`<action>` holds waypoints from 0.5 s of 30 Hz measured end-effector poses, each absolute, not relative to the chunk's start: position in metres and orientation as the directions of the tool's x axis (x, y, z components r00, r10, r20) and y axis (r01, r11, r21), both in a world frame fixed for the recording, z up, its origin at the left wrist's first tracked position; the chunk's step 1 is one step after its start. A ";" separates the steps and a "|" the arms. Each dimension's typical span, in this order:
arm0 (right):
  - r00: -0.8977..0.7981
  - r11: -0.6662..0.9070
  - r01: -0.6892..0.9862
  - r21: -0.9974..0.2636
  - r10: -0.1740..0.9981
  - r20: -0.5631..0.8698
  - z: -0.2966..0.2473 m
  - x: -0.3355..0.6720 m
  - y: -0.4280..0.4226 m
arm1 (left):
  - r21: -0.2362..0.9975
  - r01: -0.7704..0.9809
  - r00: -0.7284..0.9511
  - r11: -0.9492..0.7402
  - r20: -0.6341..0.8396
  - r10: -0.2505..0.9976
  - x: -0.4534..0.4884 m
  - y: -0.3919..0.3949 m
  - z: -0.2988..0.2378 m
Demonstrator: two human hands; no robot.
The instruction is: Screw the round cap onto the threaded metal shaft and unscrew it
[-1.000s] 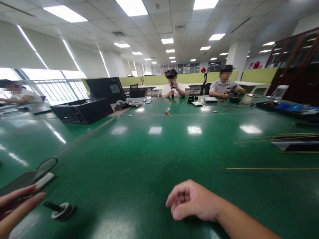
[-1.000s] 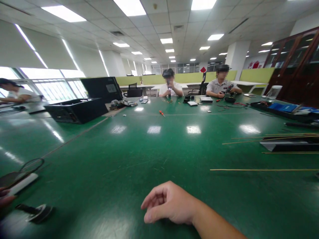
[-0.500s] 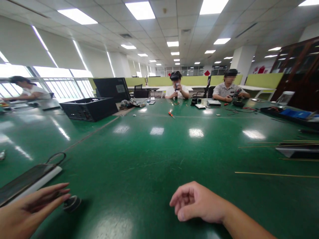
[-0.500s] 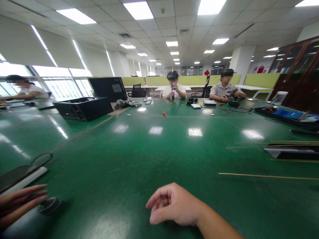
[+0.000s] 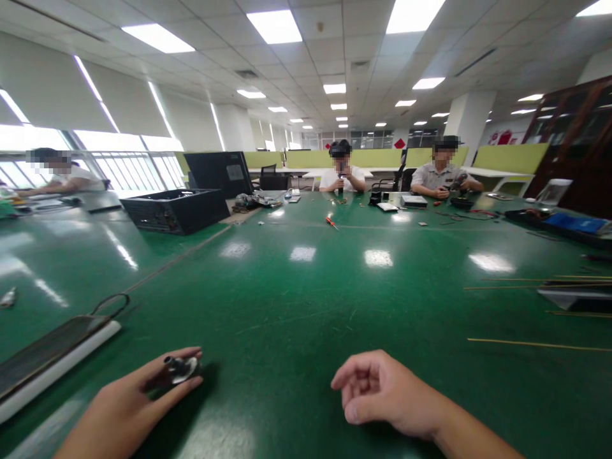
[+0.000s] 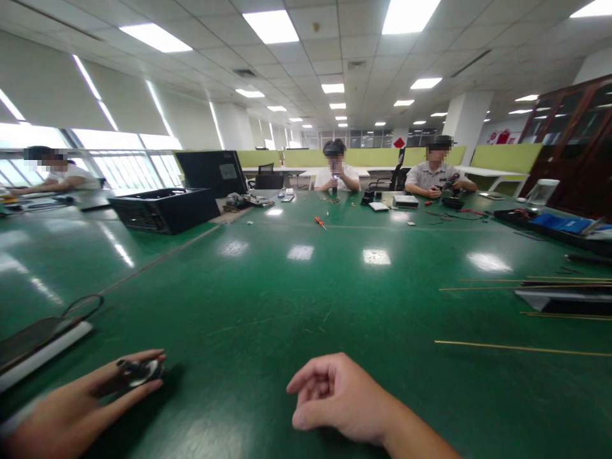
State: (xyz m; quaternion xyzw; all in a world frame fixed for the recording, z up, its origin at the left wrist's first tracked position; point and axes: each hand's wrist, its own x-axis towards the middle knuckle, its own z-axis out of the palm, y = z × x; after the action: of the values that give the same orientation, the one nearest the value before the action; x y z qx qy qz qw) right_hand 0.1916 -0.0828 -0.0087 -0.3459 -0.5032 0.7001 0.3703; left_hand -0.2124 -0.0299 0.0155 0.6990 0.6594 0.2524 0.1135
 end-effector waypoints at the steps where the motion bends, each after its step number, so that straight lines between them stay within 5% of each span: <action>1: -0.437 -0.184 -0.171 -0.968 0.895 -0.093 -0.010 0.193 -0.081 | 0.527 0.837 0.079 -0.148 0.153 0.985 -0.189 -0.028 0.022; 5: -0.188 0.019 -0.052 -0.998 0.982 0.028 -0.016 0.205 -0.071 | 0.604 0.691 0.394 -0.397 0.146 0.907 -0.085 -0.020 0.042; 9: -0.036 0.228 0.335 -0.914 0.973 0.230 -0.022 0.222 -0.062 | 0.625 0.484 0.636 -0.612 0.230 0.737 -0.005 -0.009 0.037; 15: 0.016 0.204 0.499 -0.842 0.969 0.245 -0.025 0.225 -0.061 | 0.670 0.326 0.709 -0.667 0.294 0.641 0.032 0.010 0.009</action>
State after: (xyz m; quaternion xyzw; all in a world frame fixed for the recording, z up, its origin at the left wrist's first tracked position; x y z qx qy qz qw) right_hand 0.2251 -0.0610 -0.0245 -0.5683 -0.6458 0.2735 0.4303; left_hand 0.0324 0.0100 0.0091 0.8744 0.2765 0.2628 0.2998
